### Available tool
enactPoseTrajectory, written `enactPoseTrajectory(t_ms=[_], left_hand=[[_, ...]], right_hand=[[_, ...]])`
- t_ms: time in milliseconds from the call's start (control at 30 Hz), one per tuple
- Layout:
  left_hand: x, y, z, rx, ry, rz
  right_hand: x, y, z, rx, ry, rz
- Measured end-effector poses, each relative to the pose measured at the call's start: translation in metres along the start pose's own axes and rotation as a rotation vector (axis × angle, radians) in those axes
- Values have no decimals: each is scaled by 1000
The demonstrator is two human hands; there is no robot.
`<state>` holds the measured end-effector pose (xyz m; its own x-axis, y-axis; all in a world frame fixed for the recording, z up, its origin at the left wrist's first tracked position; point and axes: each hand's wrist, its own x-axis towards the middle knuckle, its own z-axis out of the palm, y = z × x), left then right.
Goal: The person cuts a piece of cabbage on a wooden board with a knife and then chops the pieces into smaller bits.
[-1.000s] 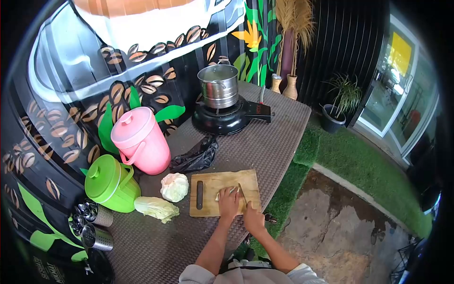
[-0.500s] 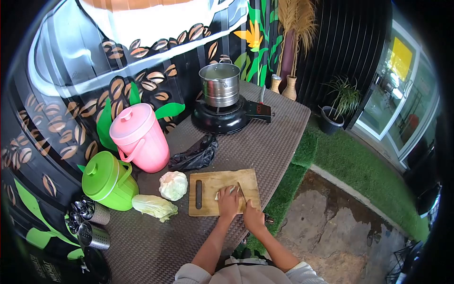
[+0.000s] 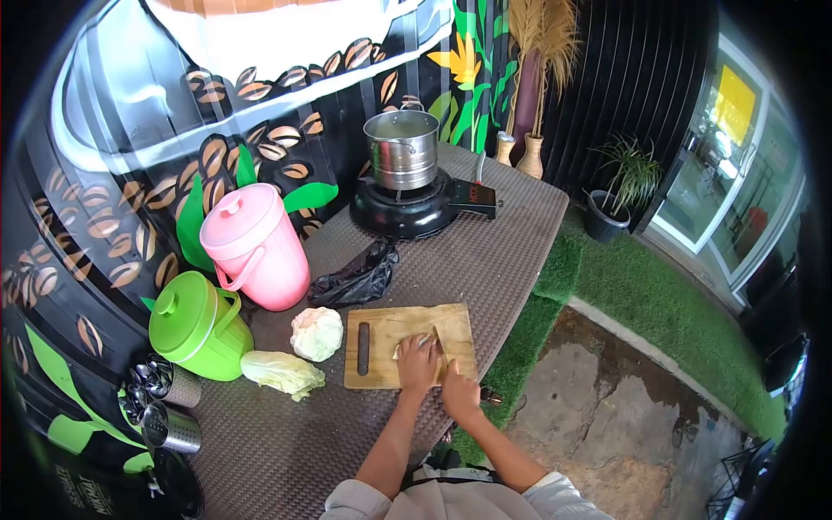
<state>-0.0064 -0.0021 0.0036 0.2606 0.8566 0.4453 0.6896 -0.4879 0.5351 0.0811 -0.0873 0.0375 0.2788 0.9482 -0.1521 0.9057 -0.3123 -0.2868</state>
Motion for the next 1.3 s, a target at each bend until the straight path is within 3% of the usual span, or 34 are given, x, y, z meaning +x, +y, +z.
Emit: enactPoseTrajectory(t_ms=[100, 367, 600, 800, 1000, 1133, 1300], left_hand=[[0, -3, 3, 4, 6, 18], [-1, -2, 2, 35, -41, 7], [-2, -6, 6, 12, 3, 38], [-2, -3, 1, -1, -12, 28], [-1, -3, 7, 25, -19, -3], [-3, -5, 7, 1, -5, 0], [0, -2, 5, -11, -8, -5]], right_hand=[[10, 1, 19, 20, 49, 24], [10, 1, -23, -33, -3, -91], [4, 3, 18, 25, 112, -43], [10, 6, -20, -6, 26, -101], [2, -9, 4, 47, 24, 30], [14, 0, -12, 41, 5, -76], [1, 1, -12, -24, 20, -68]])
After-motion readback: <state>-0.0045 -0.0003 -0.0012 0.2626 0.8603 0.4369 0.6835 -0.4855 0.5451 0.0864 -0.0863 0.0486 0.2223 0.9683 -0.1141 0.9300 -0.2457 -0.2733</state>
